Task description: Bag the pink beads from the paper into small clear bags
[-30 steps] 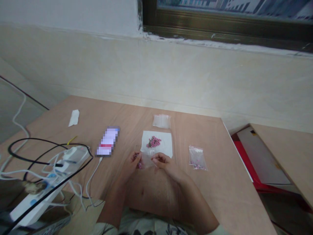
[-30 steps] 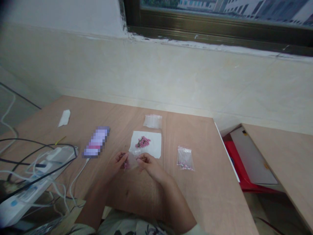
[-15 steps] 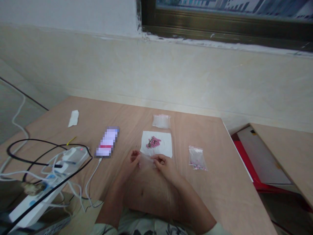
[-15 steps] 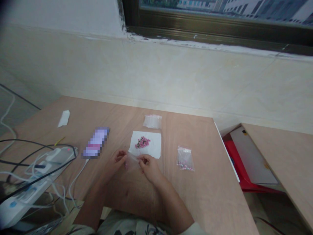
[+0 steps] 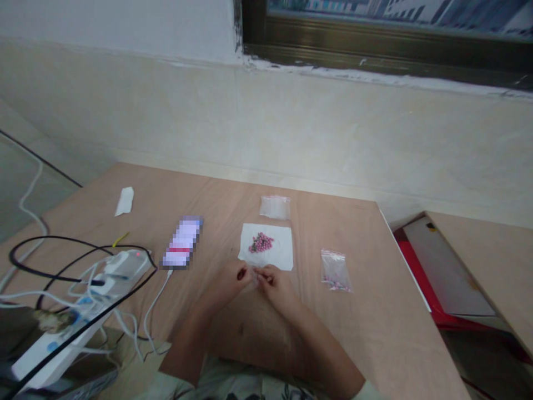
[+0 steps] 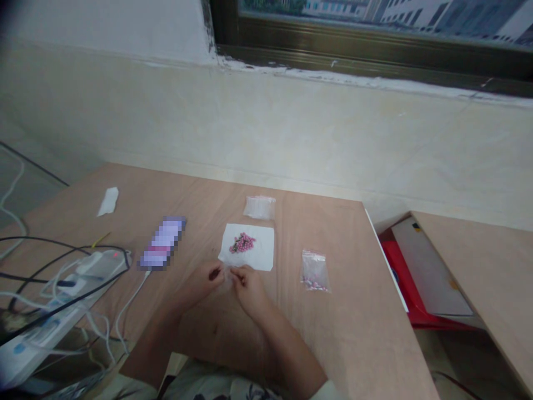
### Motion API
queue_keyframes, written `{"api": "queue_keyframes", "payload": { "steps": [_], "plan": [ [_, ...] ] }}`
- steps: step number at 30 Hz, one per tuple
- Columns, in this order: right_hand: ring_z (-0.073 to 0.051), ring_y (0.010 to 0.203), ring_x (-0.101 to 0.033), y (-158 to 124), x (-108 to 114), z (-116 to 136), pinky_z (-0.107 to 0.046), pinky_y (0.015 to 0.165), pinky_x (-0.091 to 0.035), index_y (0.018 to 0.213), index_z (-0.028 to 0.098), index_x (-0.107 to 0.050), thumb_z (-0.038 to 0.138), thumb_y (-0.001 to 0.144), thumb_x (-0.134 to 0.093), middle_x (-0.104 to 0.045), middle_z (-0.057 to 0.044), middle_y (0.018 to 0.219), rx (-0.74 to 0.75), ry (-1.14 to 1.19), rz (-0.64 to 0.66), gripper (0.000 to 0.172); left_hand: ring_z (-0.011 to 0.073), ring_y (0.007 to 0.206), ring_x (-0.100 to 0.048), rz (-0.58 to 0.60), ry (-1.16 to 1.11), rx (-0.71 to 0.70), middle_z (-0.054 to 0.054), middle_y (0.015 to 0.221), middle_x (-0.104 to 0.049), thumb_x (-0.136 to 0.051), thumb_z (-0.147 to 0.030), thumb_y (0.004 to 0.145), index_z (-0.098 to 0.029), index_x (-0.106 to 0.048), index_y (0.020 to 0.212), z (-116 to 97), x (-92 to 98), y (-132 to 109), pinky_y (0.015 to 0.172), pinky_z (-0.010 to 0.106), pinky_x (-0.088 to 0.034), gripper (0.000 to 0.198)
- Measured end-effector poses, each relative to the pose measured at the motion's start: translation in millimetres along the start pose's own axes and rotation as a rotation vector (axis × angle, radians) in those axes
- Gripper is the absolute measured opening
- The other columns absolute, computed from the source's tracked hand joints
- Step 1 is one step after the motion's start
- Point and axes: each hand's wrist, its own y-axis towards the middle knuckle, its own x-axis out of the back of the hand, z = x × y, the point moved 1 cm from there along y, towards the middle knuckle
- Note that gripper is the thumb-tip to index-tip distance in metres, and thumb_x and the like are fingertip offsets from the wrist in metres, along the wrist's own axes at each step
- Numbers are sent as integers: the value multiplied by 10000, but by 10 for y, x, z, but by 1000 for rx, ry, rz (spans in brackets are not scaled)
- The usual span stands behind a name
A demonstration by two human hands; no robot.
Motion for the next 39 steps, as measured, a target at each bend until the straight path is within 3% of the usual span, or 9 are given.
{"api": "queue_keyframes", "payload": {
  "steps": [6, 9, 12, 22, 27, 30, 35, 39],
  "plan": [
    [-140, 642, -507, 161, 80, -171, -266, 603, -395, 732, 151, -607, 254, 698, -494, -574, -39, 709, -89, 72, -43, 156, 96, 491, -369, -28, -14, 42, -57, 502, -382, -423, -188, 646, -174, -398, 506, 74, 57, 10, 462, 208, -242, 143],
    [-133, 602, -482, 347, 183, -375, -270, 588, -387, 727, 150, -570, 232, 684, -487, -548, -27, 692, -149, -15, -270, 124, 90, 475, -359, -32, -6, 76, -59, 491, -378, -429, -198, 636, -173, -392, 496, 102, 56, 60, 451, 206, -221, 147],
    [-151, 688, -475, 507, 243, -530, -290, 655, -380, 772, 148, -561, 156, 652, -489, -520, -42, 753, -76, -223, -418, 140, 87, 464, -352, -51, -5, 77, -58, 479, -375, -421, -207, 637, -172, -391, 488, 112, 52, 107, 446, 209, -206, 156],
    [-142, 692, -470, 623, 245, -579, -271, 653, -379, 758, 168, -565, 126, 685, -457, -488, -34, 741, -31, -381, -342, 136, 91, 463, -356, -55, -36, 75, -54, 467, -380, -424, -220, 636, -175, -408, 484, 120, 14, 157, 450, 214, -220, 159],
    [-145, 666, -462, 509, 266, -306, -276, 637, -375, 727, 172, -567, 193, 701, -491, -500, -26, 691, 26, -259, -338, 83, 100, 494, -391, -40, -44, 59, -46, 499, -424, -394, -211, 677, -166, -434, 516, 89, -8, 195, 464, 214, -245, 172],
    [-143, 662, -454, 391, 156, -92, -277, 628, -374, 727, 196, -586, 209, 702, -514, -498, -17, 685, 103, -189, -233, 77, 106, 504, -398, -36, -60, 37, -47, 505, -426, -374, -242, 717, -169, -439, 531, 71, -37, 208, 468, 216, -257, 210],
    [-199, 834, -420, 234, -2, 74, -360, 744, -344, 752, 225, -635, 200, 736, -494, -492, -60, 804, 118, -233, -114, 144, 117, 545, -427, -102, -104, 41, -46, 538, -429, -342, -260, 756, -178, -441, 566, 38, -30, 181, 510, 223, -302, 230],
    [-213, 933, -400, 113, 18, 144, -386, 819, -321, 908, 249, -599, 274, 735, -507, -487, -66, 944, 111, -157, -88, 198, 114, 555, -430, -156, -198, 75, -52, 543, -412, -347, -260, 756, -184, -420, 572, -31, 19, 123, 524, 216, -324, 212]
  ]
}}
